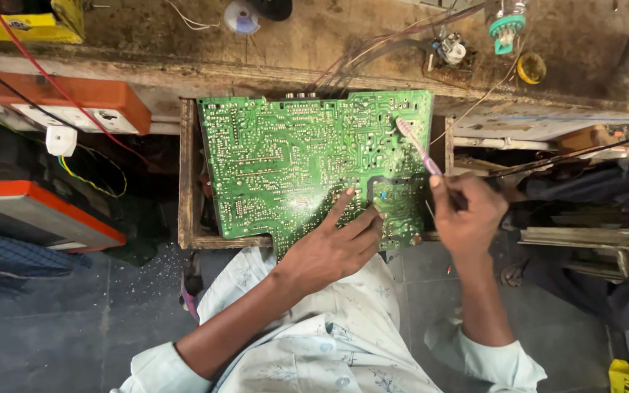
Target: The person solders components on a large green circuit board at a repair workbench, holding the board steady with one hand while applying a soldering iron with the other. They then handle a small wired component, brush the board surface, and touch a probe to the board to test it.
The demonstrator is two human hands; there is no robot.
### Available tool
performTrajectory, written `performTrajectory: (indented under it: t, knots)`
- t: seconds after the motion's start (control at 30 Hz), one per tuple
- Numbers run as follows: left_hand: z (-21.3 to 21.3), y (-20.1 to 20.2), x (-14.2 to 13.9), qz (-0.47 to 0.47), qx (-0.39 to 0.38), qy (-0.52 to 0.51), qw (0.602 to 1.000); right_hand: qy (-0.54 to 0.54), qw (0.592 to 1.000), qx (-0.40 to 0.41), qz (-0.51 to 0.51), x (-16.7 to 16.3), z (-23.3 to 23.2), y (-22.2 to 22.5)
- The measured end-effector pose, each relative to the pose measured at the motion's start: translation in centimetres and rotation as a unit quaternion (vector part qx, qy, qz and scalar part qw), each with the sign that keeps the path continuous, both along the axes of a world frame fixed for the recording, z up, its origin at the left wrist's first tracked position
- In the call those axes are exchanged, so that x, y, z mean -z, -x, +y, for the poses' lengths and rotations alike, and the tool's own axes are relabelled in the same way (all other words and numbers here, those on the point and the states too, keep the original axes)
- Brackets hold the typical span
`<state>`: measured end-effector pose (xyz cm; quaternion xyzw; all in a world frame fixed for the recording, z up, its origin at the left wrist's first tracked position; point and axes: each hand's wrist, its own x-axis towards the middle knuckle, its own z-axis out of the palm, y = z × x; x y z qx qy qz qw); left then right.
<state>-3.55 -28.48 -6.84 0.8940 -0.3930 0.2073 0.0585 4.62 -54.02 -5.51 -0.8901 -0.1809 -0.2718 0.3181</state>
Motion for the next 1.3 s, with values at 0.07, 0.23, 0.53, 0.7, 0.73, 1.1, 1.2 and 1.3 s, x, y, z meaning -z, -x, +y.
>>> performTrajectory:
  t: [0.07,0.23,0.53,0.7,0.73,1.1,1.2,1.3]
  knots:
    - [0.0,0.0,0.2,0.009,0.005,-0.004,1.000,0.014,1.000,-0.013,-0.021,0.5,0.4,-0.2]
    - [-0.1,0.2,0.2,0.012,0.007,0.010,1.000,0.009,0.998,0.066,0.017,-0.2,2.5,-2.0]
    - [0.0,0.3,0.2,0.015,-0.003,0.010,1.000,0.056,0.994,-0.078,-0.049,-0.5,2.6,-1.5]
    - [-0.2,0.2,0.4,0.009,-0.003,0.015,1.000,0.047,0.998,0.028,0.005,-1.3,3.3,-1.6]
    - [-0.2,0.2,0.4,0.022,0.003,0.017,1.000,0.030,0.999,0.032,-0.014,-1.8,3.5,-1.6]
    - [-0.5,0.0,0.6,0.098,0.029,0.097,0.990,0.057,0.997,-0.047,-0.003,-0.6,2.5,-1.9]
    - [-0.6,-0.1,0.7,0.115,0.012,0.136,0.984,0.044,0.998,0.038,-0.012,-1.0,2.3,-2.0]
    - [-0.4,-0.2,0.9,0.120,0.020,0.150,0.981,0.003,0.998,-0.003,-0.059,-1.2,3.3,-1.3]
